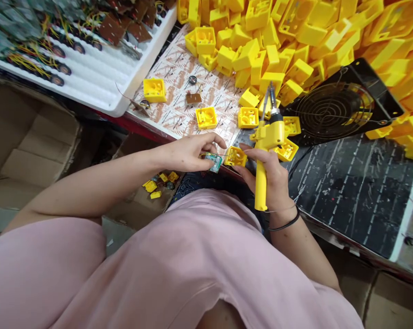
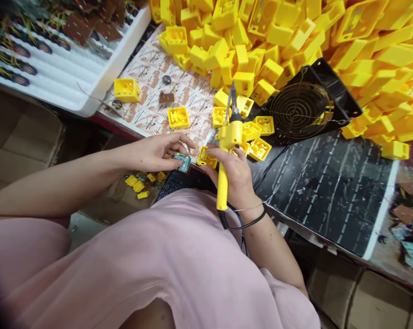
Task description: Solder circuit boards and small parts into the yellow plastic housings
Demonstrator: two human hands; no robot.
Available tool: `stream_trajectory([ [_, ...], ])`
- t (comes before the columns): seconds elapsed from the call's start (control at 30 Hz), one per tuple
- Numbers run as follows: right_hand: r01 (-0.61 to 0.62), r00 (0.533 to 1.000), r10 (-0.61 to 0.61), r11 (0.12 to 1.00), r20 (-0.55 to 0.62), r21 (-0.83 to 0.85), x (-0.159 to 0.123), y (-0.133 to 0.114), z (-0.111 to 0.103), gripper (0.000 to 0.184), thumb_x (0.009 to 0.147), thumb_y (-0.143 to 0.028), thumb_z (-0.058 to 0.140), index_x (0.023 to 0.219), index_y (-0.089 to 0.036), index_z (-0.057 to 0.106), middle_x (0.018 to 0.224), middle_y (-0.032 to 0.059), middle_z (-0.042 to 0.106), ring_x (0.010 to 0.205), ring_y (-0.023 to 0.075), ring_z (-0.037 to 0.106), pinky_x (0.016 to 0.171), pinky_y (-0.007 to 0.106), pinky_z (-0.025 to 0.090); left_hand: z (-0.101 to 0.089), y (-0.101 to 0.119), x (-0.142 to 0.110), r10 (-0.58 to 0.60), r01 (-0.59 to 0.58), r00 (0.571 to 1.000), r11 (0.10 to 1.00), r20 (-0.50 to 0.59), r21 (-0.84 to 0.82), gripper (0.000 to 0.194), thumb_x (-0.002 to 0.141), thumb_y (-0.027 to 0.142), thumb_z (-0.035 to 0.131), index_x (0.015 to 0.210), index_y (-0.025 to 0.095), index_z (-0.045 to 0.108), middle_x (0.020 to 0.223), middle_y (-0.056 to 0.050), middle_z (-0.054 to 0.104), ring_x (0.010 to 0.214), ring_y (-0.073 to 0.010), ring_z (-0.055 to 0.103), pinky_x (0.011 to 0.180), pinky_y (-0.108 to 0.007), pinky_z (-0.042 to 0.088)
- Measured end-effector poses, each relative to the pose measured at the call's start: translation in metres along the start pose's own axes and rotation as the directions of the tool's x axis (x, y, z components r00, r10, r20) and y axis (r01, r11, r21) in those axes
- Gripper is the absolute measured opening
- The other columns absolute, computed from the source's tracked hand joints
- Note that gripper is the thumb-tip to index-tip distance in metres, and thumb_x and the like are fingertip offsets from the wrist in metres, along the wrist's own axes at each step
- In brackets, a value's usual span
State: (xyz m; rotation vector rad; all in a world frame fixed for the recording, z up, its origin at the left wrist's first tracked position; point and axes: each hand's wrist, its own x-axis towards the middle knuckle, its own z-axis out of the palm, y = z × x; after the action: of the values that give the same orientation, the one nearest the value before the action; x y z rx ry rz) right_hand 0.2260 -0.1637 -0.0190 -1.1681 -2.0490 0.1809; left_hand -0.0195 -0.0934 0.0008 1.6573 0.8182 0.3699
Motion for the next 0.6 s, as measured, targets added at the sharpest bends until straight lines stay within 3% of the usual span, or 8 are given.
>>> stream_trajectory([
  [0.1,-0.075,0.997,0.079,0.986,-0.019,0.150,0.005,-0.005,0.008,0.033,0.095,-0.027,0.076,0.122,-0.029,0.058,0.113,0.0015,0.080,0.099,0.0194,0.078,0.093,0.037,0.062,0.001,0.003,0.000,0.019,-0.019,1.000,0.999,0.001,0.040,0.036,0.073,0.022,0.061,0.109,0.019,0.061,0.104,-0.004,0.074,0.093,-0.0162,0.073,0.072,-0.021,0.054],
  [0.23,-0.146,0.985,0.163,0.963,-0.058,0.227,0.012,-0.009,0.014,0.034,0.095,-0.025,0.073,0.122,-0.031,0.054,0.090,-0.0055,0.078,0.084,0.0167,0.078,0.087,0.034,0.062,0.005,0.007,-0.001,0.060,-0.055,0.998,0.977,-0.018,0.207,0.027,0.084,0.028,0.061,0.108,0.019,0.066,0.099,-0.002,0.076,0.089,-0.0155,0.072,0.079,-0.025,0.054],
  [0.37,-0.152,0.983,0.172,0.962,-0.071,0.226,0.016,-0.015,0.010,0.033,0.095,-0.026,0.073,0.122,-0.031,0.053,0.086,-0.0067,0.076,0.079,0.0157,0.077,0.080,0.030,0.062,0.012,0.007,0.003,0.253,-0.173,0.955,0.901,-0.157,0.398,0.019,0.090,0.033,0.062,0.097,0.018,0.072,0.098,-0.004,0.076,0.094,-0.0174,0.070,0.087,-0.028,0.052],
  [0.47,-0.144,0.977,0.174,0.963,-0.121,0.226,0.016,-0.016,0.010,0.036,0.093,-0.021,0.075,0.121,-0.031,0.054,0.086,-0.0077,0.077,0.076,0.0143,0.076,0.082,0.029,0.061,0.017,0.005,0.007,0.316,-0.223,0.927,0.898,-0.203,0.380,0.018,0.092,0.030,0.060,0.091,0.018,0.073,0.091,-0.002,0.077,0.085,-0.0146,0.069,0.079,-0.025,0.050],
  [0.6,-0.164,0.969,0.191,0.971,-0.158,0.173,0.012,-0.012,0.010,0.027,0.093,-0.022,0.076,0.115,-0.028,0.061,0.088,-0.0061,0.078,0.077,0.0146,0.077,0.082,0.029,0.061,0.018,0.005,0.012,0.254,-0.160,0.935,0.925,-0.246,0.345,0.023,0.091,0.033,0.061,0.091,0.017,0.076,0.088,-0.001,0.078,0.080,-0.0133,0.069,0.076,-0.023,0.051],
])
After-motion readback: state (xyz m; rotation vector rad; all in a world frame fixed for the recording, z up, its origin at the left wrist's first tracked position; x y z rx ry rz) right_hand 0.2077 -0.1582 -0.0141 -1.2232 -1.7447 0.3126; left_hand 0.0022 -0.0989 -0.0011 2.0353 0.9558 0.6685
